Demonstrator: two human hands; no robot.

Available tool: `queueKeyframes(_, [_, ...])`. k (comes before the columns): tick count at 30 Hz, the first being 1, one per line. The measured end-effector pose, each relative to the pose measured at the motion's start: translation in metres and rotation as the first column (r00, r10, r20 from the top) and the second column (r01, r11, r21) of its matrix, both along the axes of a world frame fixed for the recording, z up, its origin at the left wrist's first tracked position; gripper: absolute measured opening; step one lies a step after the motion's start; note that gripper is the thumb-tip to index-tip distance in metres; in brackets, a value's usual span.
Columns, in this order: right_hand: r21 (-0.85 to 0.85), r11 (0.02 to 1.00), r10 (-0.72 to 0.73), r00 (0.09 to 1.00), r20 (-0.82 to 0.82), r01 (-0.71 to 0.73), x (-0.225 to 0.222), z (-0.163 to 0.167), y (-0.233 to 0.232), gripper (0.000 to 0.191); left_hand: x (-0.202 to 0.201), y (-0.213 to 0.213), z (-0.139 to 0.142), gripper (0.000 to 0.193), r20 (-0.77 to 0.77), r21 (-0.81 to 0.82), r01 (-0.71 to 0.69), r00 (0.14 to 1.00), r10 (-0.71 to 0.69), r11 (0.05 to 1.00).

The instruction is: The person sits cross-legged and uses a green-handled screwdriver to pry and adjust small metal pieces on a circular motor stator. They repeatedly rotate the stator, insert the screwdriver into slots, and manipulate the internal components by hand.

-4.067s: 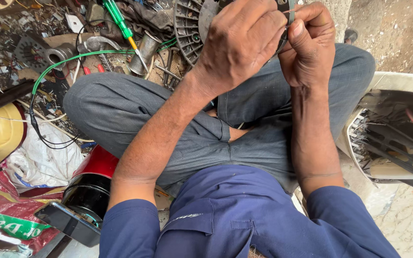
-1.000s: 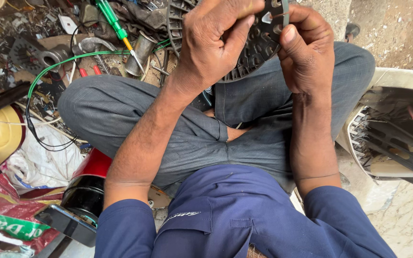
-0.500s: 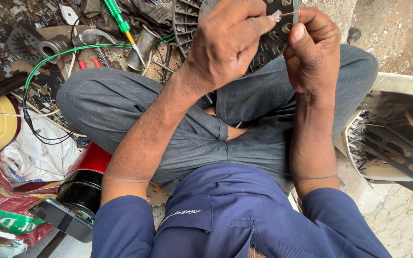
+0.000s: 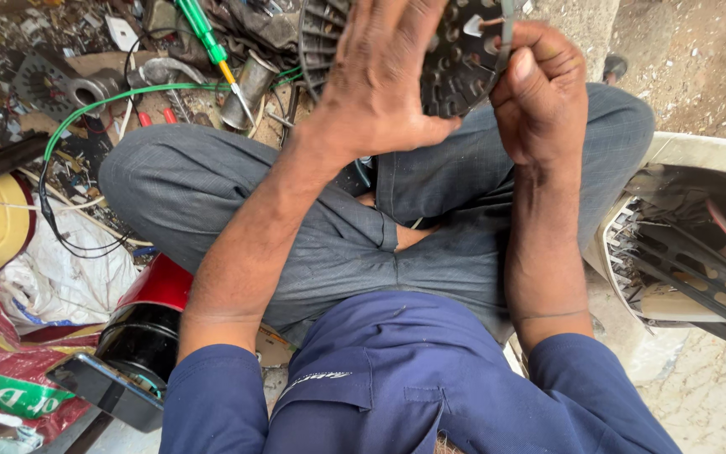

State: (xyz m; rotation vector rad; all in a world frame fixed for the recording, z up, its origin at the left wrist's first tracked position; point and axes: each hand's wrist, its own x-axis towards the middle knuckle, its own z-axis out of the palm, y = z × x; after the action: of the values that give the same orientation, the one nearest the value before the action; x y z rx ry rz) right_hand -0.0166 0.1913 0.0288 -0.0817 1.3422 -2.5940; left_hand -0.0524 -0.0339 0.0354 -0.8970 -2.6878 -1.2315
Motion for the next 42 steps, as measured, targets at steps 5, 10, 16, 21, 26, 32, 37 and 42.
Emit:
queueKeyframes(5, [0.121, 0.993, 0.017, 0.998, -0.068, -0.009, 0.005, 0.002, -0.002, 0.032, -0.005, -0.026, 0.021, 0.127, 0.103, 0.086, 0.164, 0.98, -0.173, 0.983])
queueKeyframes(10, [0.169, 0.985, 0.029, 0.998, -0.051, -0.02, 0.003, 0.003, 0.0, 0.032, 0.004, -0.022, 0.033, 0.115, 0.34, 0.156, 0.104, 0.928, -0.152, 0.982])
queueKeyframes(16, [0.214, 0.977, 0.019, 0.997, -0.08, -0.001, 0.003, 0.005, -0.001, 0.035, 0.007, -0.017, 0.034, 0.099, 0.106, 0.031, 0.094, 0.99, -0.097, 0.995])
queueKeyframes(21, [0.21, 0.978, 0.002, 0.999, -0.053, 0.009, 0.003, 0.004, -0.002, 0.036, 0.01, -0.018, 0.028, 0.101, 0.134, 0.077, 0.097, 0.985, -0.106, 0.992])
queueKeyframes(26, [0.213, 0.977, 0.013, 0.998, -0.065, 0.001, 0.001, 0.004, -0.002, 0.037, 0.011, -0.019, 0.026, 0.104, 0.423, 0.164, 0.054, 0.898, -0.119, 0.985])
queueKeyframes(32, [0.231, 0.973, -0.006, 0.994, -0.106, 0.031, -0.002, 0.009, -0.005, 0.041, 0.009, -0.017, 0.027, 0.106, 0.134, 0.098, 0.11, 0.983, -0.122, 0.989])
queueKeyframes(37, [0.284, 0.958, -0.017, 0.999, -0.046, 0.03, -0.004, 0.014, -0.009, 0.046, 0.01, -0.019, 0.024, 0.111, 0.17, 0.125, 0.102, 0.978, -0.123, 0.987])
queueKeyframes(42, [0.24, 0.97, -0.023, 0.993, -0.113, 0.05, -0.002, 0.01, -0.007, 0.047, 0.01, -0.019, 0.022, 0.116, 0.123, 0.077, 0.13, 0.983, -0.139, 0.989])
